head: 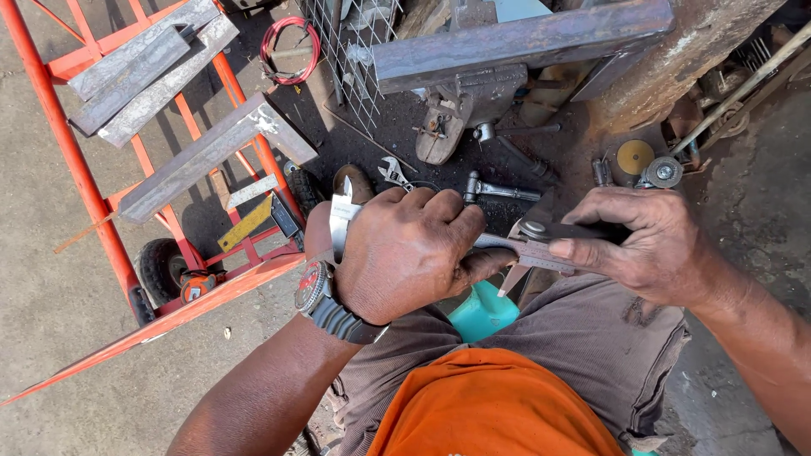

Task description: The person sits on a small stool and uses a vernier caliper to measure the dimensions of a rectangular metal bar clamped in a vise. They adjust the caliper jaws and read the measurement, then use a metal scriber to mark a line on the bar based on the measurement.

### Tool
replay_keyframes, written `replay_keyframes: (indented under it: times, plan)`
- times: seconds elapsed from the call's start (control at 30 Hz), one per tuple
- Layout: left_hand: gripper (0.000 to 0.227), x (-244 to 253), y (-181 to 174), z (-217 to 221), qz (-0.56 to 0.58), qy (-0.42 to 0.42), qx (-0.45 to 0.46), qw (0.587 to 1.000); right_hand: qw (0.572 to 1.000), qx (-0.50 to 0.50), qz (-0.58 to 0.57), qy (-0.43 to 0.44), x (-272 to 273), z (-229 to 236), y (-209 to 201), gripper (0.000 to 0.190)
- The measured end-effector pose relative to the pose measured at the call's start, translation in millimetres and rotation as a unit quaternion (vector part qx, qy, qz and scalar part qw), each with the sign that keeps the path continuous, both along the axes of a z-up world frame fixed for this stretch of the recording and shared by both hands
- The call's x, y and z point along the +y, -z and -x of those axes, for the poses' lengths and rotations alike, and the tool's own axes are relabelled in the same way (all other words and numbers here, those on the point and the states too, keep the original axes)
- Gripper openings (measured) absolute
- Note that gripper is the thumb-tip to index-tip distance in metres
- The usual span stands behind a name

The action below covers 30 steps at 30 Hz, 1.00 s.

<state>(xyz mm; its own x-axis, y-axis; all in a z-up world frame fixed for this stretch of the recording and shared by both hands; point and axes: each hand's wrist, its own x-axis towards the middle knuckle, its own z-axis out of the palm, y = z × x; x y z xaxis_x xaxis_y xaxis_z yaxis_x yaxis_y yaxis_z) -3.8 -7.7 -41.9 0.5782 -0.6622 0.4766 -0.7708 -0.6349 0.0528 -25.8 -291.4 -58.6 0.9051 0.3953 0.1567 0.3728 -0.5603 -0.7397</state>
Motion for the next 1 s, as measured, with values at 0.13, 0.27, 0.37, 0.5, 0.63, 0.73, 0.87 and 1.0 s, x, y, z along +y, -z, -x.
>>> replay_keyframes:
  times: [0.13, 0.27, 0.37, 0.5, 0.63, 0.73, 0.87, 1.0]
  plan:
    - [0.051, -1, 4, 0, 0.001, 0.009, 0.002, 1.000, 0.997, 0.073, -0.035, -0.009, 0, 2, -1, 0.021]
    - [0.048, -2, 6, 0, -0.010, 0.015, 0.006, 1.000, 0.985, 0.162, -0.029, 0.055, -4, 6, 18, 0.014]
    - [0.050, -4, 13, 1, -0.002, 0.011, -0.001, 1.000, 0.980, 0.178, -0.054, 0.073, -5, 9, 29, 0.015]
    - [0.047, -4, 14, 1, -0.001, 0.017, 0.009, 1.000, 0.975, 0.208, -0.068, 0.026, -8, 7, 23, 0.015]
    - [0.048, -5, 17, -1, 0.000, 0.020, 0.005, 1.000, 0.983, 0.175, -0.028, 0.041, -8, 11, 26, 0.016]
    - [0.048, -5, 19, -4, -0.004, 0.025, 0.007, 1.000, 0.985, 0.162, -0.019, 0.057, -4, 16, 30, 0.018]
    - [0.049, -5, 25, -8, 0.008, 0.037, 0.011, 0.999, 0.965, 0.246, 0.028, 0.089, -6, 22, 36, 0.036]
    - [0.045, -3, 12, -8, 0.021, 0.045, 0.007, 0.999, 0.971, 0.198, -0.087, 0.097, 6, 27, 52, 0.023]
